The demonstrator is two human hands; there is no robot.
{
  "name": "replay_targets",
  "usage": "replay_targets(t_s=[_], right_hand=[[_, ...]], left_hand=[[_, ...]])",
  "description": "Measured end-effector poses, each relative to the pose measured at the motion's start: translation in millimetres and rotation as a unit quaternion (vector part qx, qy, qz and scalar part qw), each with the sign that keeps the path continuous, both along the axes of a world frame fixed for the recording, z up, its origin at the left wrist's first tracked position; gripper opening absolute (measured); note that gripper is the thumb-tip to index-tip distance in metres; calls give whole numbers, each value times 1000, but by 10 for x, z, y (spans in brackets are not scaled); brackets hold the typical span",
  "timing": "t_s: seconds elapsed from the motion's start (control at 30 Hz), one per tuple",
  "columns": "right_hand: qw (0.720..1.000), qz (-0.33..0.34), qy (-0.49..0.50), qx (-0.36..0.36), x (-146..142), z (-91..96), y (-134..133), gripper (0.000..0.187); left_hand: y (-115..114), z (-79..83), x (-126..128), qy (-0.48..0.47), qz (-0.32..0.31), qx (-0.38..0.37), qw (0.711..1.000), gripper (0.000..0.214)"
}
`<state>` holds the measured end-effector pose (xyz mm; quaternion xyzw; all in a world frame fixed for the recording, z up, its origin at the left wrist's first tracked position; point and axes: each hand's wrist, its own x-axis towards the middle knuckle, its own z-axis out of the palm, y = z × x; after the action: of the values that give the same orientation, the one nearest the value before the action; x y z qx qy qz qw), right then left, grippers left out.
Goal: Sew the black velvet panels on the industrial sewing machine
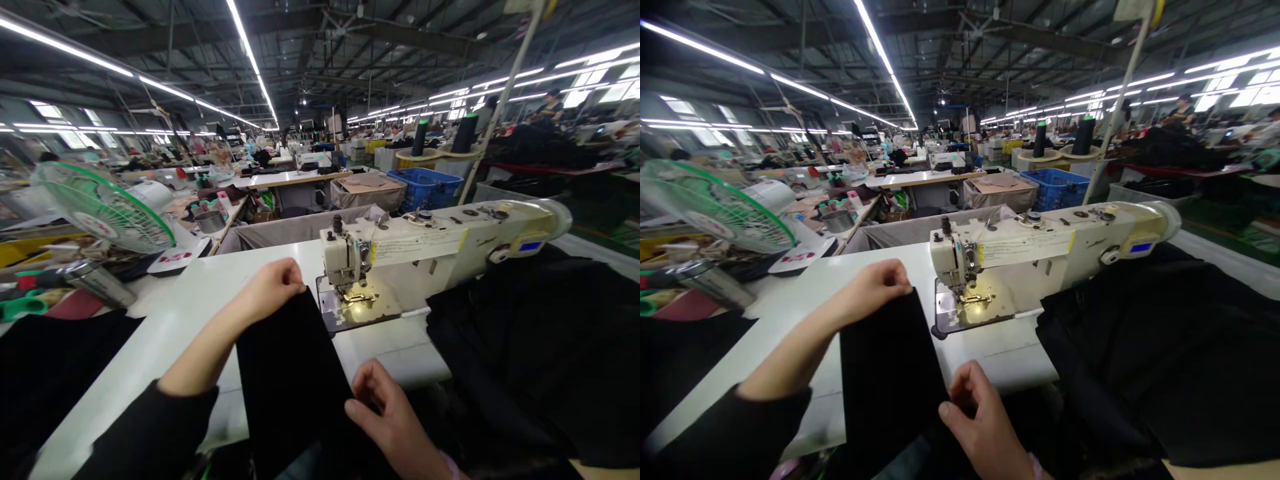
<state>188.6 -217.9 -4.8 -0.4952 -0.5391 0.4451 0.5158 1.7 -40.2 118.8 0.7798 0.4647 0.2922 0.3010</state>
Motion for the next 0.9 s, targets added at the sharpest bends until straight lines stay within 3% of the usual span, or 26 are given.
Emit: replay_targets(t_s=[0.07,0.17,0.23,0.3,0.4,0.53,0.73,0.9], right_hand=[[998,-15,-51,18,-31,-224,-79,4],[983,-40,-142,105,35,-448,-115,8],[958,-40,-202,199,129,-497,-107,17],[922,-19,-268,280,231,-490,-91,28],[869,9,-349,351,352,-442,-72,36],[833,9,-399,384,418,-394,-44,32],[819,-26,-440,367,403,-343,78,28],[825,-20,-430,367,393,-367,145,27]], left_hand=[[201,-333,225,42,-45,-26,998,13],[310,-855,463,40,-57,-36,997,13],[294,-1089,516,28,-50,-34,998,14],[254,-1213,502,15,-38,-27,999,15],[212,-1266,452,2,-32,-13,999,11],[279,-1268,492,8,-37,-13,999,10],[579,-1279,693,31,-9,-39,999,16],[621,-1230,726,38,-2,-43,998,15]])
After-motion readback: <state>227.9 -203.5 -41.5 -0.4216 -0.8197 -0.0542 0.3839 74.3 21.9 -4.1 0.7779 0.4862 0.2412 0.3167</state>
